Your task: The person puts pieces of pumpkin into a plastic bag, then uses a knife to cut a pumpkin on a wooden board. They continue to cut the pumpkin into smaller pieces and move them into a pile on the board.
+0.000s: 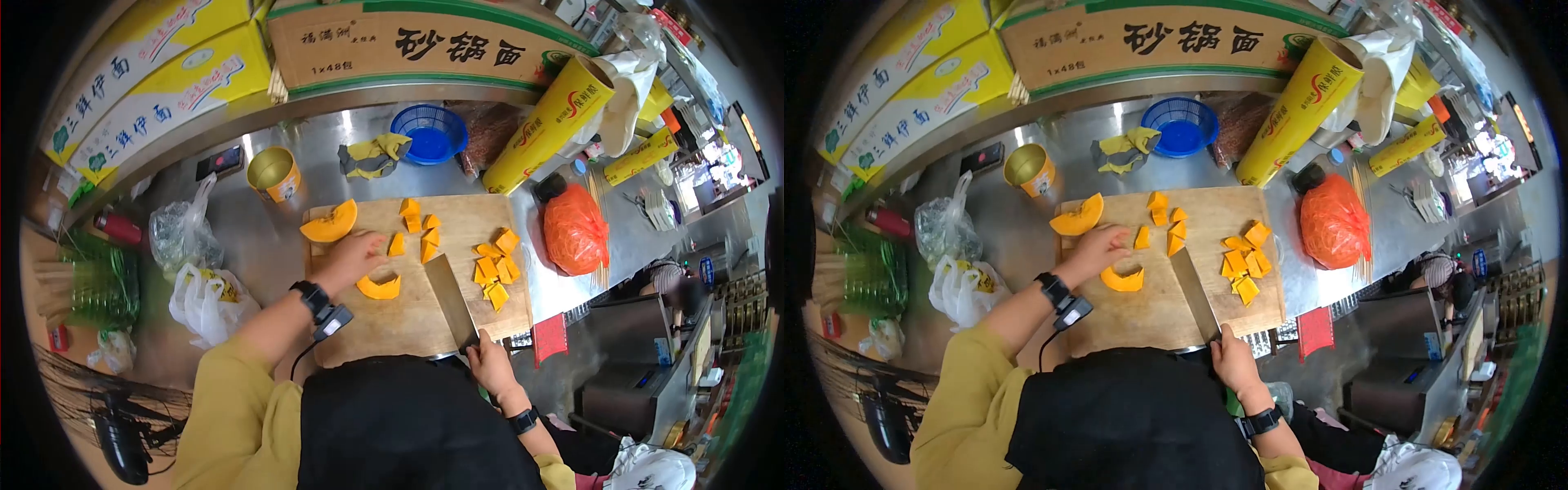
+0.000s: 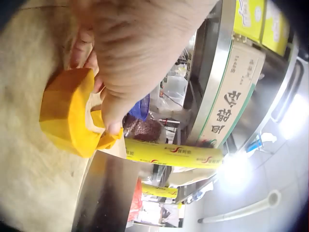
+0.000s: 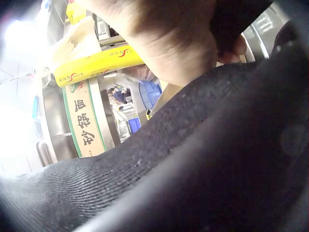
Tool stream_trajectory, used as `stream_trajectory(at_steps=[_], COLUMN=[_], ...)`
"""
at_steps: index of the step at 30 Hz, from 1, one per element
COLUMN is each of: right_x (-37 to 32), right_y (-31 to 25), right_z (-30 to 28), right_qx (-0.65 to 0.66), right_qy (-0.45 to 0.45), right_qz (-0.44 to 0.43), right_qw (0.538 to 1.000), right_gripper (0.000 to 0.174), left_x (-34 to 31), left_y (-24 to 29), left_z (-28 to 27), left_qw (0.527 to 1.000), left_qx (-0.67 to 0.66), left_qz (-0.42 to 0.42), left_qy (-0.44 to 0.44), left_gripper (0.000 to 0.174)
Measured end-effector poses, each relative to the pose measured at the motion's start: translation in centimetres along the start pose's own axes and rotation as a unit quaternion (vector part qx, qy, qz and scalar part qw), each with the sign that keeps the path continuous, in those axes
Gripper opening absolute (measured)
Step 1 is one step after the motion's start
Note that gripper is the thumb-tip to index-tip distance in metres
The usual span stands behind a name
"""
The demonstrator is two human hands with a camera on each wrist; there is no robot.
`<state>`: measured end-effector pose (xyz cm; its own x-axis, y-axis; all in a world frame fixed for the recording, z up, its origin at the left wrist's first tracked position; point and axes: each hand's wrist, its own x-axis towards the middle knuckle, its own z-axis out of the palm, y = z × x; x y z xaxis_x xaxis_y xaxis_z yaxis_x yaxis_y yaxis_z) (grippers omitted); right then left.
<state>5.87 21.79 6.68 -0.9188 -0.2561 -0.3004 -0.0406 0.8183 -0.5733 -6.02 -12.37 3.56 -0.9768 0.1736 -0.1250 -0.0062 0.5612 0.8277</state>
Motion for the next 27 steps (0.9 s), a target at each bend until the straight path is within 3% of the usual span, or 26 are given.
stream_trajectory(at_steps=[1,5,8,12,15,18,24,25,27], right_x=[-0.1,-0.4,-0.7,-0.5,-0.3,-0.4,-0.1,-0.1,-0.1], right_y=[0.0,-0.6,-1.8,-1.7,-1.9,-2.1,-2.4,-2.4,-2.3], right_z=[0.1,0.5,0.1,0.5,0.6,0.5,0.3,0.2,0.3], right_qx=[0.002,-0.023,-0.042,-0.053,-0.050,-0.051,-0.064,-0.063,-0.061], right_qy=[0.003,0.015,0.003,0.007,0.012,0.014,-0.003,-0.001,0.001], right_qz=[0.002,0.014,0.011,-0.001,-0.010,-0.010,0.007,-0.002,-0.021], right_qw=[1.000,1.000,0.999,0.999,0.999,0.999,0.998,0.998,0.998], right_gripper=[0.023,0.023,0.018,0.016,0.015,0.015,0.016,0.016,0.016], left_x=[1.1,4.5,5.0,5.1,4.8,5.4,1.4,0.2,-2.9], left_y=[1.0,0.6,2.4,1.8,0.9,0.3,3.7,2.6,0.4], left_z=[0.3,2.4,2.2,2.3,2.8,2.8,-0.9,-1.5,-2.0], left_qw=[1.000,0.976,0.969,0.966,0.970,0.961,0.996,0.998,0.982], left_qx=[-0.010,0.159,0.204,0.206,0.170,0.197,-0.028,-0.035,0.098], left_qz=[0.003,0.139,0.092,0.139,0.171,0.185,0.081,0.044,0.155], left_qy=[-0.026,-0.047,-0.103,-0.071,-0.031,-0.053,0.019,-0.016,-0.047], left_gripper=[0.045,0.044,0.041,0.027,0.024,0.026,0.033,0.040,0.044])
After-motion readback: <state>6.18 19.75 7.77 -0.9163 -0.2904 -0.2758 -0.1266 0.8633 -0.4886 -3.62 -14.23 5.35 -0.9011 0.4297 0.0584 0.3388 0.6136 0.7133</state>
